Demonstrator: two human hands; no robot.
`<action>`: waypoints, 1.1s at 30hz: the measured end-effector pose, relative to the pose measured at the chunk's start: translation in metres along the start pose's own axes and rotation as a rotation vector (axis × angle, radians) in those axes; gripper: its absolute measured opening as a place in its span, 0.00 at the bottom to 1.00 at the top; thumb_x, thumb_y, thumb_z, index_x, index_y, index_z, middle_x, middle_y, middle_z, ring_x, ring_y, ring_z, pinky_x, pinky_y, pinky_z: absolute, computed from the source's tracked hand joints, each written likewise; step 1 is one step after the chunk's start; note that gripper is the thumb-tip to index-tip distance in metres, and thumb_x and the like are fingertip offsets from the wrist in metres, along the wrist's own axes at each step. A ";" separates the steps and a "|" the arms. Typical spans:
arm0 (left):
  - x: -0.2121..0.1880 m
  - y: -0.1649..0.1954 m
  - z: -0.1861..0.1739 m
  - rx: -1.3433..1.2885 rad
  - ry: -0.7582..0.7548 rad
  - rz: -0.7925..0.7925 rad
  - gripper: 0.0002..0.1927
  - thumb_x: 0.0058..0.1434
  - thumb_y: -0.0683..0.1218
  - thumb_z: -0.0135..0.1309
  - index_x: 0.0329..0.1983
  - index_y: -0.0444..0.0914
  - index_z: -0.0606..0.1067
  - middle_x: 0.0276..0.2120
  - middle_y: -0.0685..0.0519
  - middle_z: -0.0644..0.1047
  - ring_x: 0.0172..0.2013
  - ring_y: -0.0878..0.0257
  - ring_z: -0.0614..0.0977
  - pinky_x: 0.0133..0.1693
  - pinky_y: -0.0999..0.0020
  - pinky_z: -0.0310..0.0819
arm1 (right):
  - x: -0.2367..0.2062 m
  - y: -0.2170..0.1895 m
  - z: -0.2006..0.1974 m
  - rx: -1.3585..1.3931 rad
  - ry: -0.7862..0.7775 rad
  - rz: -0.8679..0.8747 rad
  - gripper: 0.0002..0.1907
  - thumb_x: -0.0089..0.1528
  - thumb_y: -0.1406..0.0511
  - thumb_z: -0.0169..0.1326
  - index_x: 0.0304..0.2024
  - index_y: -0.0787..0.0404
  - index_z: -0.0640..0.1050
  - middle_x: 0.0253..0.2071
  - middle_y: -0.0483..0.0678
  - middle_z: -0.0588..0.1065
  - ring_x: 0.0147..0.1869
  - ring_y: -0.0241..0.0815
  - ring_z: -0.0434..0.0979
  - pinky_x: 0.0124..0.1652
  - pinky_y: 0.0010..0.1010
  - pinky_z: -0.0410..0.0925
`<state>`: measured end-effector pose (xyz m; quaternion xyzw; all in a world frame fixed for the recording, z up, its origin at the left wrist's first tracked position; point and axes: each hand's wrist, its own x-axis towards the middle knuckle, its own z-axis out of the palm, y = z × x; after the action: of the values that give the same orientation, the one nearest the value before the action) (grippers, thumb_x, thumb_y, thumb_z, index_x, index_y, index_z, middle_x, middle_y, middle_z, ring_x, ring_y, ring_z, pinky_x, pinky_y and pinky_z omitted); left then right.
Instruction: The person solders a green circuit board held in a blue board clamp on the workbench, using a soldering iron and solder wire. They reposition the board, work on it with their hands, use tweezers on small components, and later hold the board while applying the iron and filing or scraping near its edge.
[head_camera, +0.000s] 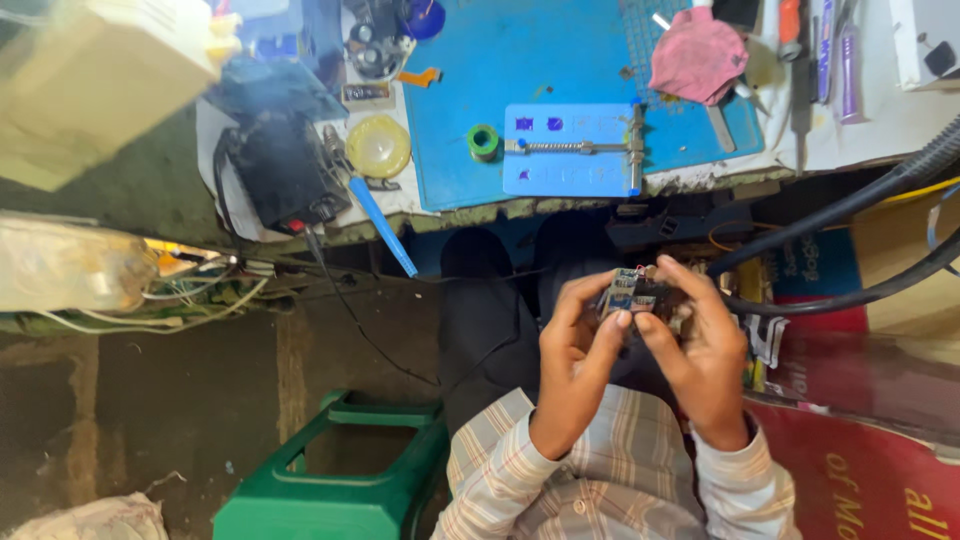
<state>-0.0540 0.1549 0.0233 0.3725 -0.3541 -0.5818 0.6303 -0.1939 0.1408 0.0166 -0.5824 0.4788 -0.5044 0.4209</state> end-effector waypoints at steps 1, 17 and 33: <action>0.007 0.003 -0.003 0.079 -0.014 0.057 0.19 0.72 0.35 0.51 0.66 0.29 0.70 0.55 0.50 0.71 0.54 0.65 0.78 0.53 0.73 0.73 | 0.009 0.002 -0.001 0.080 -0.032 0.045 0.28 0.66 0.71 0.58 0.69 0.69 0.68 0.59 0.56 0.73 0.61 0.41 0.75 0.61 0.30 0.69; 0.149 0.032 -0.017 0.340 -0.122 0.165 0.29 0.58 0.40 0.67 0.59 0.33 0.68 0.39 0.49 0.82 0.37 0.69 0.81 0.37 0.73 0.77 | 0.104 0.012 -0.012 0.387 -0.261 0.217 0.21 0.67 0.70 0.55 0.63 0.68 0.73 0.46 0.48 0.76 0.44 0.35 0.77 0.44 0.28 0.72; 0.188 0.016 -0.032 0.308 -0.208 0.182 0.15 0.63 0.43 0.63 0.49 0.30 0.76 0.34 0.52 0.83 0.36 0.72 0.82 0.38 0.75 0.78 | 0.103 0.022 0.016 0.454 -0.088 0.231 0.20 0.72 0.54 0.47 0.55 0.62 0.74 0.38 0.47 0.77 0.38 0.37 0.80 0.36 0.29 0.73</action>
<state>-0.0049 -0.0298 0.0251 0.3690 -0.5344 -0.4968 0.5757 -0.1773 0.0354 0.0125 -0.4360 0.3977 -0.5217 0.6161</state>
